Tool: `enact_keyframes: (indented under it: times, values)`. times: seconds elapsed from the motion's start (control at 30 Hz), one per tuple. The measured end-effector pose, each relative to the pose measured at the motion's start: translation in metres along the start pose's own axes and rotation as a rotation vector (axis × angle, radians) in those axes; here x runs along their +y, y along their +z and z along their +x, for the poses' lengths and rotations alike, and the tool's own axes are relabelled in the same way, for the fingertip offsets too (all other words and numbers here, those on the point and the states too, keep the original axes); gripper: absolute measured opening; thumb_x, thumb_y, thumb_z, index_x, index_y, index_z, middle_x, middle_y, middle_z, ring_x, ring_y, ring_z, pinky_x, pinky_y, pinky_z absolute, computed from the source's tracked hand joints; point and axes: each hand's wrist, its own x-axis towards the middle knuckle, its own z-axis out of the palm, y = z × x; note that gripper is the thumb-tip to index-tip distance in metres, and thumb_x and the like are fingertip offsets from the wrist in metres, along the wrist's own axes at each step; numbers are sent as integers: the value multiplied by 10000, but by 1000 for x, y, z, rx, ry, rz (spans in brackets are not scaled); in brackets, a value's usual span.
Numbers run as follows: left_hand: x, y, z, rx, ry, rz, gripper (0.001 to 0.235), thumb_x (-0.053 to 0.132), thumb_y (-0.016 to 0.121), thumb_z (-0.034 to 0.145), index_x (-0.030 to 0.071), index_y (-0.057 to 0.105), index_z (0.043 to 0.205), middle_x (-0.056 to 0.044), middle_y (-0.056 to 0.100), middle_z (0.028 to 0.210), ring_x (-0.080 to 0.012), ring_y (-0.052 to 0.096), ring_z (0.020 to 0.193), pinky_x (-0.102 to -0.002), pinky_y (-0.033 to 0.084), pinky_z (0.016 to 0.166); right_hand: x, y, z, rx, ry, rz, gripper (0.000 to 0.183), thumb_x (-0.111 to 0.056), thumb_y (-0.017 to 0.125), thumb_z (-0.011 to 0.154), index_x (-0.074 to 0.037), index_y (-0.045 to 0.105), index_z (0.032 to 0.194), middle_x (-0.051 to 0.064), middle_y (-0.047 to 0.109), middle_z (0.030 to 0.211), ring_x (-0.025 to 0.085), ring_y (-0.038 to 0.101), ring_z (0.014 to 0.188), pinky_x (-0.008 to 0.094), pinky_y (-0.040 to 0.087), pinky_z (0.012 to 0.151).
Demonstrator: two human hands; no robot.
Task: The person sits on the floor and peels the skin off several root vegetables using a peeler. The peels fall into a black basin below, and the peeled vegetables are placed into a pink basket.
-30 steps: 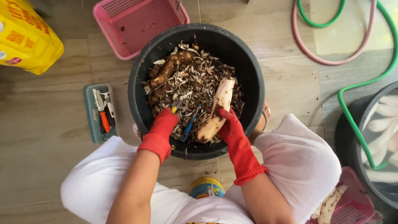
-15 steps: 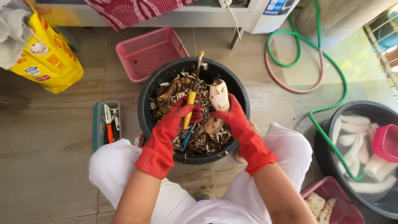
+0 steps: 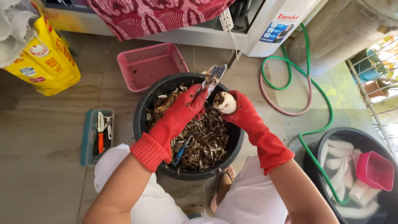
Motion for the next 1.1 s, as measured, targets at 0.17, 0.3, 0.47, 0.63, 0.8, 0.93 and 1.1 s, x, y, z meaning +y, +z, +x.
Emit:
enact_keyframes:
  times: [0.17, 0.3, 0.47, 0.63, 0.8, 0.93, 1.1]
  values:
    - [-3, 8, 12, 39, 141, 230, 443, 360, 565, 1013, 61, 605, 1337, -225, 732, 924, -308, 762, 833, -435, 639, 758, 1, 5, 23, -73, -111, 73, 680, -187, 871, 578, -253, 669, 1224, 35, 706, 1066, 256, 688, 1069, 404, 536, 942]
    - [15, -2, 2, -25, 187, 3, 550, 113, 408, 1034, 243, 430, 1568, -157, 583, 1344, -153, 587, 987, -311, 619, 932, 11, 17, 34, -113, -151, 63, 706, -182, 884, 577, -253, 668, 1245, 39, 703, 1059, 254, 690, 1053, 401, 547, 925]
    - [23, -8, 7, -30, 372, 188, 640, 351, 588, 1020, 201, 364, 1600, -132, 441, 1608, -292, 411, 1482, -443, 301, 1243, 32, 33, 54, -151, -199, 80, 715, -236, 926, 563, -233, 653, 1223, 47, 675, 1042, 260, 690, 1024, 418, 546, 883]
    - [0, -14, 41, -28, 117, 567, 1184, 608, 889, 711, 482, 131, 1612, -193, 489, 1525, -392, 526, 1359, -477, 382, 1197, -5, 42, 55, -155, -241, 412, 647, -154, 930, 568, -112, 684, 1165, 65, 698, 979, 169, 679, 975, 341, 551, 886]
    - [-10, -14, 45, -47, 154, 486, 1155, 581, 897, 712, 458, 188, 1615, -221, 547, 1478, -411, 519, 1372, -468, 413, 1172, -4, 48, 52, -155, -268, 497, 605, -133, 938, 592, -65, 685, 1138, 112, 703, 981, 197, 683, 972, 346, 554, 865]
    - [-10, -7, 40, -8, 125, 149, 1060, 384, 938, 718, 406, 331, 1586, -128, 594, 1251, -283, 604, 1181, -383, 487, 1068, -19, 48, 49, -148, -281, 510, 590, -122, 928, 621, -53, 679, 1152, 112, 697, 1004, 198, 679, 983, 343, 553, 875]
    - [-19, -6, 42, -39, 225, 172, 990, 338, 886, 821, 304, 302, 1620, -201, 456, 1585, -345, 405, 1478, -444, 329, 1237, -14, 48, 51, -101, -303, 459, 565, -109, 909, 671, -52, 669, 1179, 112, 678, 1044, 196, 649, 1033, 357, 533, 908]
